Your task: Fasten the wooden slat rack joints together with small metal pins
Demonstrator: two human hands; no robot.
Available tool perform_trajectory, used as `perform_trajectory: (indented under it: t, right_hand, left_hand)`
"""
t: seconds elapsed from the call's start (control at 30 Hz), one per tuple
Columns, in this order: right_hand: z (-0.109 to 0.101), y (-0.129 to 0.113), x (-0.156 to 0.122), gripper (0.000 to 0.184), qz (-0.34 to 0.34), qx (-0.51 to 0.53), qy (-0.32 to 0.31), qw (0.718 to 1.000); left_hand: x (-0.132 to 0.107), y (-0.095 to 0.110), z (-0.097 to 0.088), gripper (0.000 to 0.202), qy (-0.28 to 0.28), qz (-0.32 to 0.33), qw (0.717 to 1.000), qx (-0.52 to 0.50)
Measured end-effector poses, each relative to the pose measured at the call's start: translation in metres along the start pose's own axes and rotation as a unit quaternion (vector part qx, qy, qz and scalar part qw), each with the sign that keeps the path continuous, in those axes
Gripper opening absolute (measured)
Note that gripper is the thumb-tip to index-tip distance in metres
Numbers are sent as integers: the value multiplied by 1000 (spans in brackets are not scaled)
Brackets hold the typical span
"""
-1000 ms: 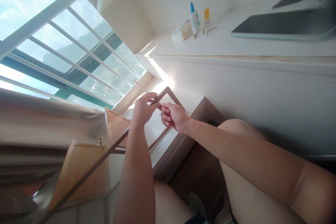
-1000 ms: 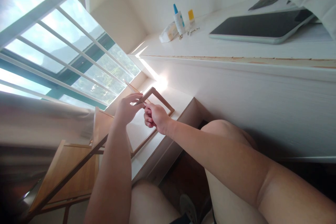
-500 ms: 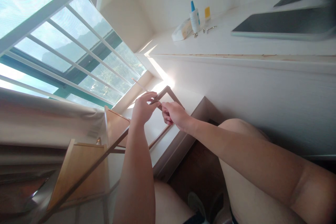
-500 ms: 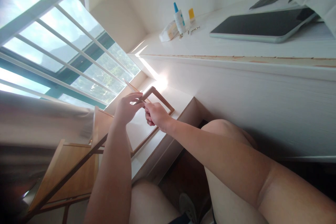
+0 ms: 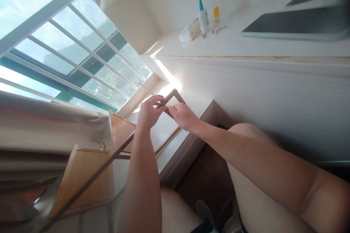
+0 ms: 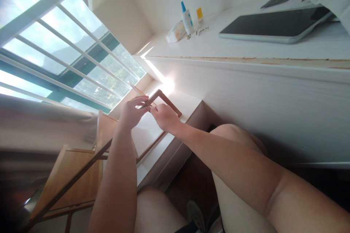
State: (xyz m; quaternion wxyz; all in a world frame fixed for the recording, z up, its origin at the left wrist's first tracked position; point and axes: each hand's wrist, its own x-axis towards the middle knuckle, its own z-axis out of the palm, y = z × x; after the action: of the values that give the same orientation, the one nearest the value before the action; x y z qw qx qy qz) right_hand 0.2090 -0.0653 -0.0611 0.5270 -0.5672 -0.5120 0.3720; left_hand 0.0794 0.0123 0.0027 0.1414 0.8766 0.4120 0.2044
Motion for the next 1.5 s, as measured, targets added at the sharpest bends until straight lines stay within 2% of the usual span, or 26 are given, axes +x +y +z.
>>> perform_trajectory:
  t: [0.13, 0.23, 0.33, 0.4, 0.43, 0.47, 0.53, 0.6, 0.77, 0.83, 0.9, 0.97, 1.03, 1.17, 1.23, 1.5]
  right_hand:
    - [-5, -6, 0, 44, -48, -153, 54, 986]
    - [-3, -7, -1, 41, -58, -186, 60, 979]
    - [0, -7, -1, 43, -46, -118, 51, 991]
    - [2, -6, 0, 43, -9, 10, 6, 1000]
    - [4, -6, 0, 42, 18, 95, -24, 995]
    - [5, -6, 0, 40, 46, 184, -53, 980]
    - [8, -6, 0, 36, 98, 338, -99, 931]
    - [9, -7, -1, 34, 136, 440, -128, 879]
    - [4, -9, -6, 33, 189, 570, -201, 774]
    - [2, -9, -7, 33, 196, 598, -220, 746]
    - [1, -9, -7, 33, 198, 613, -231, 730]
    - [0, -10, -8, 32, 198, 615, -235, 726]
    - [1, -10, -9, 32, 196, 605, -230, 737]
    - [5, -10, -10, 32, 177, 546, -183, 798]
    - [7, -10, -10, 33, 167, 525, -165, 818]
    - [7, -12, -13, 34, 133, 505, -147, 840]
  left_hand:
    - [0, 1, 0, 28, 1, 1, 1000, 4]
    - [0, 0, 0, 27, 1, 3, 1000, 3]
    - [0, -1, 0, 30, 1, 2, 1000, -6]
    - [0, -1, 0, 31, -2, 1, 1000, -11]
    - [0, -1, 0, 31, -4, 2, 1000, -12]
    - [0, -1, 0, 31, -6, 5, 1000, -13]
    - [0, -1, 0, 29, -8, 11, 1000, -11]
    - [0, 0, 0, 28, -7, 14, 1000, -8]
    - [0, 1, 0, 26, -3, 19, 1000, -6]
    - [0, 1, 1, 26, -1, 19, 1000, -7]
    - [0, 0, 1, 27, 0, 14, 1000, -8]
    - [0, 0, 1, 27, -1, 9, 1000, -9]
    - [-1, 0, 1, 27, -2, 6, 1000, -8]
    - [-1, 1, 0, 26, -6, 11, 1000, -6]
    - [-1, 2, 0, 25, -8, 13, 1000, -8]
    - [1, 0, -1, 25, -10, 9, 1000, -13]
